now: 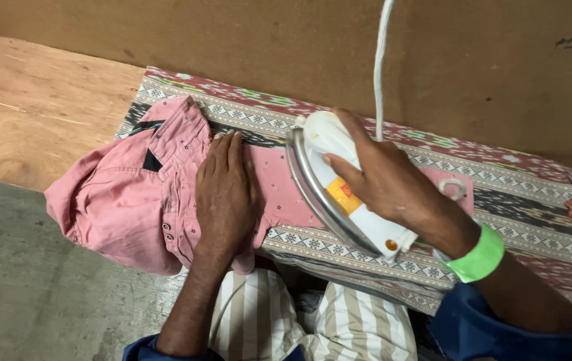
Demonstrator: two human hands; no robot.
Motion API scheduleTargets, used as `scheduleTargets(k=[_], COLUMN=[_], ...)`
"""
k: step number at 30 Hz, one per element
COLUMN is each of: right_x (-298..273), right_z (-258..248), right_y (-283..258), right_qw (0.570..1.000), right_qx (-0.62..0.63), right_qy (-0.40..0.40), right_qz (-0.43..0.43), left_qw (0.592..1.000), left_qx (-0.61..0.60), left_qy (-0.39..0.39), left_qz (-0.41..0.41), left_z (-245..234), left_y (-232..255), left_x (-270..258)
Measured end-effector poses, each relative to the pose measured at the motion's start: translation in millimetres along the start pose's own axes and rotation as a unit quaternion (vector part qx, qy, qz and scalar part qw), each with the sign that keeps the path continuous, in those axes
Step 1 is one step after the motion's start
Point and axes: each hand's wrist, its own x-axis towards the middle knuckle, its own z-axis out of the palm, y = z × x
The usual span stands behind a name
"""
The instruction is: The person irons a pink patterned shirt laid on a patterned cloth on the floor. They use a white electric iron to smooth the sleeves and body, adjusting the fabric with their hands throughout.
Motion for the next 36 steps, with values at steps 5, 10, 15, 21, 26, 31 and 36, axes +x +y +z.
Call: scheduleTargets(k=[5,10,15,21,26,31,36], right_x=[-12.8,-23.7,-28.8,-28.1,-28.6,-29.9,-32.1], right_z=[-17.5,-34.7,-36.6,-32.2,-30.9,-31.2,-31.1], right_y=[8.4,20.4,35.8,44.5,45.4,44.9,45.0], right_qw=[0.999,0.979,0.997,0.998,0.998,0.997,0.997], right_qx=[-0.008,-0.025,-0.024,-0.011,0.011,0.009,0.004], right_qy=[0.003,-0.043,0.019,0.031,0.038,0.036,0.041], right_qz=[0.050,0.200,0.073,0.048,0.052,0.063,0.062], left_qw=[1.000,1.000,0.999,0.998,0.992,0.983,0.980], left_qx=[0.012,0.024,0.026,0.044,-0.087,0.001,0.087], left_qy=[-0.007,-0.014,-0.024,-0.033,-0.057,-0.141,-0.126], left_qz=[0.015,0.014,0.012,0.011,0.071,0.119,0.128], left_z=[-3.7,-3.5,-3.1,0.5,6.6,27.1,22.5], left_y=[0.3,1.0,2.7,4.3,27.7,56.1,33.6], left_x=[-0.9,-0.3,-0.9,-1.3,-10.8,-19.0,-10.6])
